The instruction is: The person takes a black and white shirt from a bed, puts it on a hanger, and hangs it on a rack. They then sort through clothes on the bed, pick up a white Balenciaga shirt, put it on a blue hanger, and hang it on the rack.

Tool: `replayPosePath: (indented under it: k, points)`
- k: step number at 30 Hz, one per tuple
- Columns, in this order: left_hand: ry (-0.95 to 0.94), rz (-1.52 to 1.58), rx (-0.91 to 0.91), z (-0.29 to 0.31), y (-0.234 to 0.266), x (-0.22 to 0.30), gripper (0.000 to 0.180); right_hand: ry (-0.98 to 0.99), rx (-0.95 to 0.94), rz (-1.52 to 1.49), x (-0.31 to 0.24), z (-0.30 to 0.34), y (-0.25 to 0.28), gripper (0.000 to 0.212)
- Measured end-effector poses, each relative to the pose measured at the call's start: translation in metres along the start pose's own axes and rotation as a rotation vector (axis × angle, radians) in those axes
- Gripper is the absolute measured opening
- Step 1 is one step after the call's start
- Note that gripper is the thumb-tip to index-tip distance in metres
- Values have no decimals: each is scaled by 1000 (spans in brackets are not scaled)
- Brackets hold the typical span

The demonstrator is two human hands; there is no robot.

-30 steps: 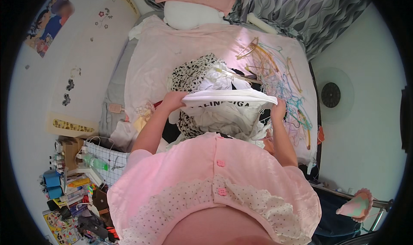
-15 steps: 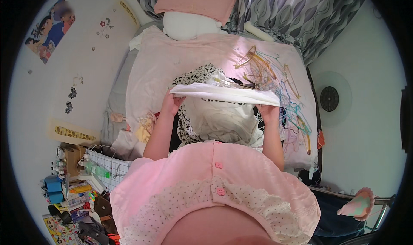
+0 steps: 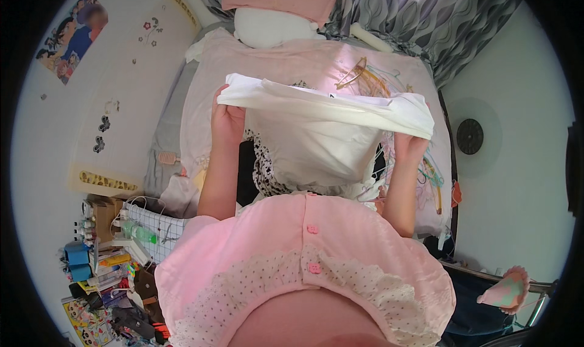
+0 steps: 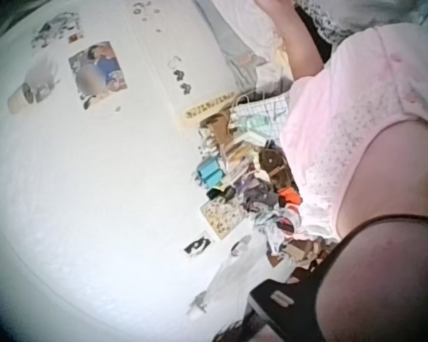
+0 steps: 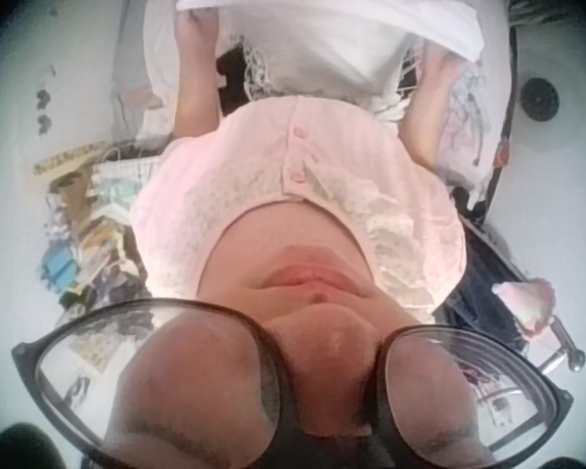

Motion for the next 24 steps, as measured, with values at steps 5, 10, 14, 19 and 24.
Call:
replayPosePath:
  k: [5,10,14,19,24]
  points:
    - [-2,-71,231,8,52,-2,25,233,504,764,-37,25,73,29]
    - [123,-239,450,28,110,-9,24,304,623,1302,-61,61,114,18]
    - [267,-445,341,32,117,-11,22,14,480,1555,-58,65,123,13]
    - [244,-543,343,15,133,-22,21,21,535,1558,-67,66,136,13]
    - [147,-604,243,-11,109,-41,19,188,600,1547,-100,53,166,16]
Point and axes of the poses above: each hand's wrist, its own z-axis away from the middle knuckle, its own y-axis out of the back of the hand, x = y × z, the point moved 9 cm from there along -z, towards the middle knuckle, and after that the axes turned 2 degrees about -y, right-handed, at the moved point
